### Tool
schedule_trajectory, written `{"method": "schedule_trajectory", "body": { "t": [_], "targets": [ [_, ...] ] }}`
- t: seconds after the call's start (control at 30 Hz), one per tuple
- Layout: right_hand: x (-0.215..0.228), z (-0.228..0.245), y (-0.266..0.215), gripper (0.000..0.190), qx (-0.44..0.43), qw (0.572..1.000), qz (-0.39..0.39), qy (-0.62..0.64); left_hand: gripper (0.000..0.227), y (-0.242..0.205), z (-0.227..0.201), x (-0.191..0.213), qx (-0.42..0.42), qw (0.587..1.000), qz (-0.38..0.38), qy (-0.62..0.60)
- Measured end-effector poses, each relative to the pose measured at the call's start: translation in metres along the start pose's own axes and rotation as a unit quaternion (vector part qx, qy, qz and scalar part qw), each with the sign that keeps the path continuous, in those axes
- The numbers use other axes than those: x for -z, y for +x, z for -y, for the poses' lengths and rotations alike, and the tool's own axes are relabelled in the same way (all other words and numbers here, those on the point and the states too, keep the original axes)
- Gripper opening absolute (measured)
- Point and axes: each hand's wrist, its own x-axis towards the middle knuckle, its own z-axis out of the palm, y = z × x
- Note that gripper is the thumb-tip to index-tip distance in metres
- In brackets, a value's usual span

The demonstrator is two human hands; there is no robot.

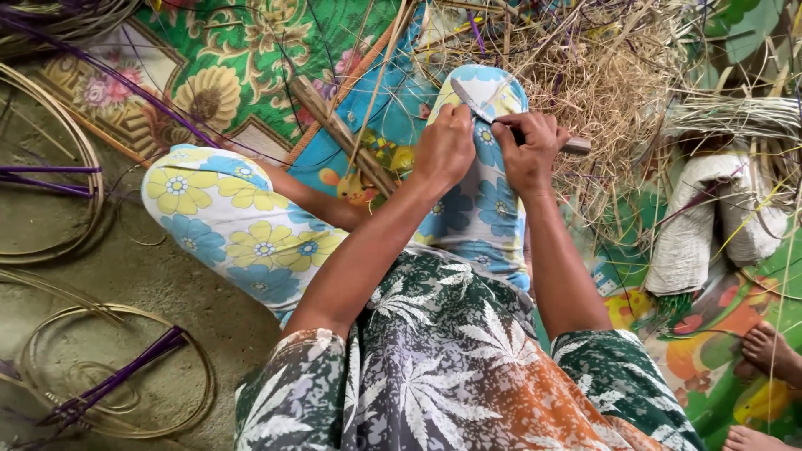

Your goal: Trimming and shaving thin wooden or rattan strips using a small knife while sitting on the floor.

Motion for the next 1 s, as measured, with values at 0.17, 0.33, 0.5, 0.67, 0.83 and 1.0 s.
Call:
{"method": "schedule_trajectory", "body": {
  "t": [0.17, 0.33, 0.5, 0.67, 0.83, 1.0],
  "targets": [
    [0.001, -0.005, 0.005, 0.015, -0.009, 0.999, 0.031, 0.008, 0.014, 0.008, 0.001, -0.005, -0.026, 0.998, 0.019, 0.052],
    [-0.002, -0.006, 0.009, 0.018, -0.032, 0.999, 0.024, 0.009, 0.019, -0.002, 0.0, 0.007, -0.048, 0.996, 0.016, 0.074],
    [-0.001, -0.008, 0.012, 0.017, -0.064, 0.997, 0.044, 0.02, 0.019, -0.017, 0.004, 0.023, -0.064, 0.995, 0.005, 0.072],
    [0.0, -0.006, 0.012, 0.018, -0.056, 0.997, 0.056, 0.02, 0.019, -0.013, 0.002, 0.024, -0.067, 0.995, 0.0, 0.07],
    [-0.002, -0.01, 0.012, 0.017, -0.058, 0.997, 0.052, 0.021, 0.019, -0.003, -0.008, 0.025, -0.089, 0.99, -0.021, 0.104],
    [-0.003, -0.007, 0.011, 0.018, -0.07, 0.996, 0.053, 0.02, 0.017, -0.01, -0.012, 0.034, -0.078, 0.992, -0.002, 0.101]
  ]
}}
